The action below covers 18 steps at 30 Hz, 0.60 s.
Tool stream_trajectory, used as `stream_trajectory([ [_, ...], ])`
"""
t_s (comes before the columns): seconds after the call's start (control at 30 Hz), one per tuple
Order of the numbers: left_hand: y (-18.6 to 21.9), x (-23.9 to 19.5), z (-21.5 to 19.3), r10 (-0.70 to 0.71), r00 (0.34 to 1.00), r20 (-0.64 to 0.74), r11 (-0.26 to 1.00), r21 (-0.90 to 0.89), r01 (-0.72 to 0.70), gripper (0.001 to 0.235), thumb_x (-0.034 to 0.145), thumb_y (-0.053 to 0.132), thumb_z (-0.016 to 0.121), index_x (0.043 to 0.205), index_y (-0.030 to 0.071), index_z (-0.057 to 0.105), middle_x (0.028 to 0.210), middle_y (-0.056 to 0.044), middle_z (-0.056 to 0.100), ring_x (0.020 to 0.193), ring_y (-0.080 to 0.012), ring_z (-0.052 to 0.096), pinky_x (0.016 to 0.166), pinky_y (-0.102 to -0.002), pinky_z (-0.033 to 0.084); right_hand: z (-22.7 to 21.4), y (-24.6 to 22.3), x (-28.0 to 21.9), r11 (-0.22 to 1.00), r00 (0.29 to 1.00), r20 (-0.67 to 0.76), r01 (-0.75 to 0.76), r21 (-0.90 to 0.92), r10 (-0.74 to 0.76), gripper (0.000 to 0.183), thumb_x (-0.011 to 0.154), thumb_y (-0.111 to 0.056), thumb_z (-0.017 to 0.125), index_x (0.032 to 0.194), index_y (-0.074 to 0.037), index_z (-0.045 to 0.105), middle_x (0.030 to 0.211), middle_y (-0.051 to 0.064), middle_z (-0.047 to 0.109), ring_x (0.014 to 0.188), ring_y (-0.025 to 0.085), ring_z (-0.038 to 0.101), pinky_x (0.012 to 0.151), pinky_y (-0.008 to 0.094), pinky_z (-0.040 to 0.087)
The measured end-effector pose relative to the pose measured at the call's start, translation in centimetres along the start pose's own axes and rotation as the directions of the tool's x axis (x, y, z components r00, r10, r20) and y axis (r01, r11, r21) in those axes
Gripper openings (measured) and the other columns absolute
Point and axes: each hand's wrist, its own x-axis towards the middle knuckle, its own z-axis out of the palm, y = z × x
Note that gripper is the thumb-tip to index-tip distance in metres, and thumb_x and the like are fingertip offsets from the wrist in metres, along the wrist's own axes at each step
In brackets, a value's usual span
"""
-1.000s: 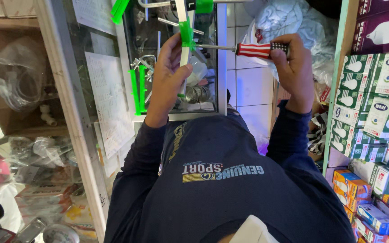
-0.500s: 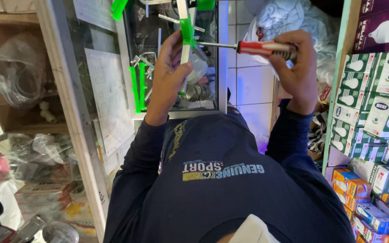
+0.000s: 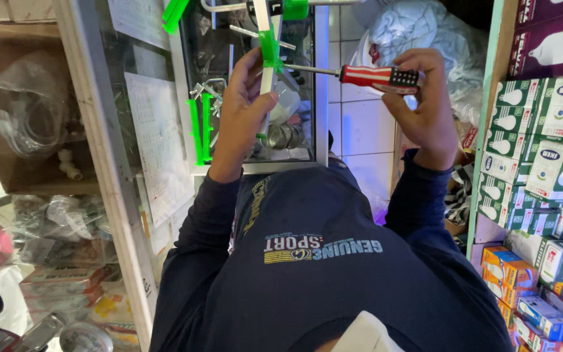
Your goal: The person assembles a plastic antenna by joining white and green plastic segments and metal rods, using a screwdriver to tighten components while another person assists by holding the structure.
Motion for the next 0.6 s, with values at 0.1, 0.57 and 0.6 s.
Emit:
stream_trajectory([
  [0.1, -0.8, 0.3, -0.3, 0.043, 0.999, 0.021, 0.999, 0.001, -0.043, 0.070, 0.091, -0.007, 0.053, 0.156, -0.003, 0.030, 0.154, -0.018, 0.047, 0.139, -0.0249, 0.054, 0.109, -0.043, 0.060, -0.1, 0.3, 1.0, 0.920, 0.964, -0.092, -0.264, -0.289, 0.248, 0.012, 0.106, -0.005, 0.057, 0.117, -0.001, 0.056, 0.103, 0.006, 0.066, 0.093, 0.013, 0.066, 0.086, 0.025, 0.053],
  [0.57, -0.3, -0.2, -0.1, 0.093, 0.996, 0.009, 0.993, 0.073, -0.093, 0.069, 0.091, -0.004, 0.055, 0.157, -0.005, 0.034, 0.150, -0.020, 0.053, 0.139, -0.0251, 0.056, 0.121, -0.037, 0.045, 0.2, 1.5, -0.5, 0.978, 0.986, -0.073, -0.159, -0.135, 0.150, 0.030, 0.102, -0.003, 0.071, 0.126, 0.000, 0.052, 0.112, 0.008, 0.059, 0.094, 0.011, 0.058, 0.081, 0.026, 0.049],
  [0.6, -0.2, -0.5, 0.2, 0.076, 0.997, -0.003, 0.995, 0.058, -0.076, 0.068, 0.092, -0.003, 0.055, 0.157, -0.005, 0.034, 0.150, -0.020, 0.053, 0.138, -0.0250, 0.056, 0.120, -0.038, 0.045, 0.1, 1.8, -0.7, 0.957, 0.970, -0.101, -0.237, -0.164, 0.223, 0.027, 0.106, -0.004, 0.072, 0.126, -0.001, 0.054, 0.104, 0.007, 0.065, 0.090, 0.011, 0.061, 0.078, 0.026, 0.048],
])
